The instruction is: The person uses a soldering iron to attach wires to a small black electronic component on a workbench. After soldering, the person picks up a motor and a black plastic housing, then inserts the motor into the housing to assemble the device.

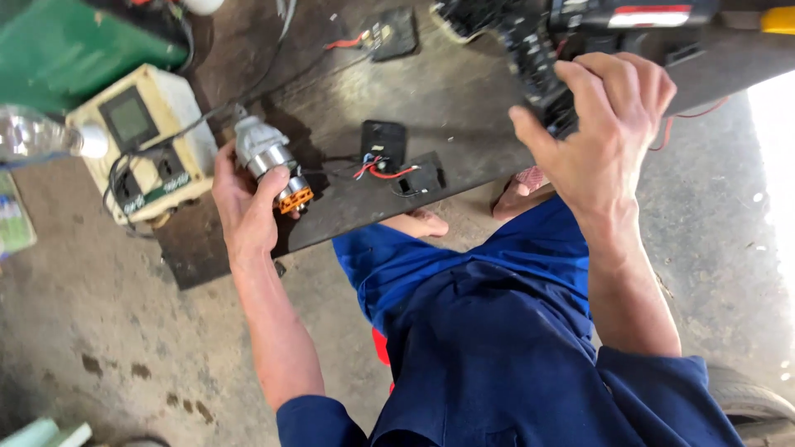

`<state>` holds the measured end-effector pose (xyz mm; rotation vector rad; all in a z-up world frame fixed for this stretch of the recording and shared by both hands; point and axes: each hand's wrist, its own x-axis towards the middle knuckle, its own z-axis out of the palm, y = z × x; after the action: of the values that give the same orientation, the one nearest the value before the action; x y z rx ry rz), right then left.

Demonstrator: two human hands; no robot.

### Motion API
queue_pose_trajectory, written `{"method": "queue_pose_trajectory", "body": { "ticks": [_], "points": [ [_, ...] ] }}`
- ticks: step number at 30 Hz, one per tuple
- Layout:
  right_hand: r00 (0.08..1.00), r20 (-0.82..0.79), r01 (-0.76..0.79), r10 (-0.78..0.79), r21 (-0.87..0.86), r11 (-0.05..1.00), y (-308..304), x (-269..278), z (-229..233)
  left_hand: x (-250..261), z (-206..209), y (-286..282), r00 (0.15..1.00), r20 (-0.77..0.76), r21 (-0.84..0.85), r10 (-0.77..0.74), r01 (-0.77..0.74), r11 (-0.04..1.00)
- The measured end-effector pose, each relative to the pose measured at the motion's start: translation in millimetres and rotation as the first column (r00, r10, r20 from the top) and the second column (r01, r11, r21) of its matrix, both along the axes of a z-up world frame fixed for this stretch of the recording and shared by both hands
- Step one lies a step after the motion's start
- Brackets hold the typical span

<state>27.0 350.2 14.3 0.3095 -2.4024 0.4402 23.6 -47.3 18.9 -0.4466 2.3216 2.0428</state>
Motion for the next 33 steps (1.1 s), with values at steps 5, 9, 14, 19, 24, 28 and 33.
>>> {"method": "queue_pose_trajectory", "body": {
  "ticks": [5, 9, 14, 19, 24, 28, 33],
  "points": [
    [0.966, 0.011, -0.254, 0.259, -0.164, 0.953, -44, 3, 4, 0, -4, -17, 0.992, -0.091, -0.026, -0.086, 0.084, 0.996],
    [0.904, 0.041, -0.394, 0.426, -0.308, 0.866, -70, 0, -1, -2, -10, -21, 0.969, -0.182, -0.072, -0.164, 0.153, 0.985],
    [0.965, -0.026, -0.261, 0.262, -0.223, 0.939, -64, 20, 26, -1, -10, -20, 0.970, -0.187, -0.099, -0.153, 0.137, 0.986],
    [0.975, 0.079, -0.179, 0.207, -0.272, 0.945, -67, 41, -14, -7, -32, -36, 0.963, -0.222, 0.001, -0.155, 0.160, 0.987],
    [0.984, 0.140, -0.089, 0.111, -0.156, 0.984, -85, 27, -25, -7, -22, -31, 0.957, -0.224, -0.080, -0.183, 0.169, 0.982],
    [0.976, 0.195, -0.085, 0.093, -0.049, 0.995, -86, 24, -13, -7, -28, -33, 0.961, -0.209, -0.044, -0.183, 0.178, 0.983],
    [0.965, 0.194, -0.217, 0.179, 0.196, 0.956, -76, 36, -14, -6, -25, -32, 0.967, -0.191, -0.053, -0.171, 0.164, 0.985]
  ]
}}
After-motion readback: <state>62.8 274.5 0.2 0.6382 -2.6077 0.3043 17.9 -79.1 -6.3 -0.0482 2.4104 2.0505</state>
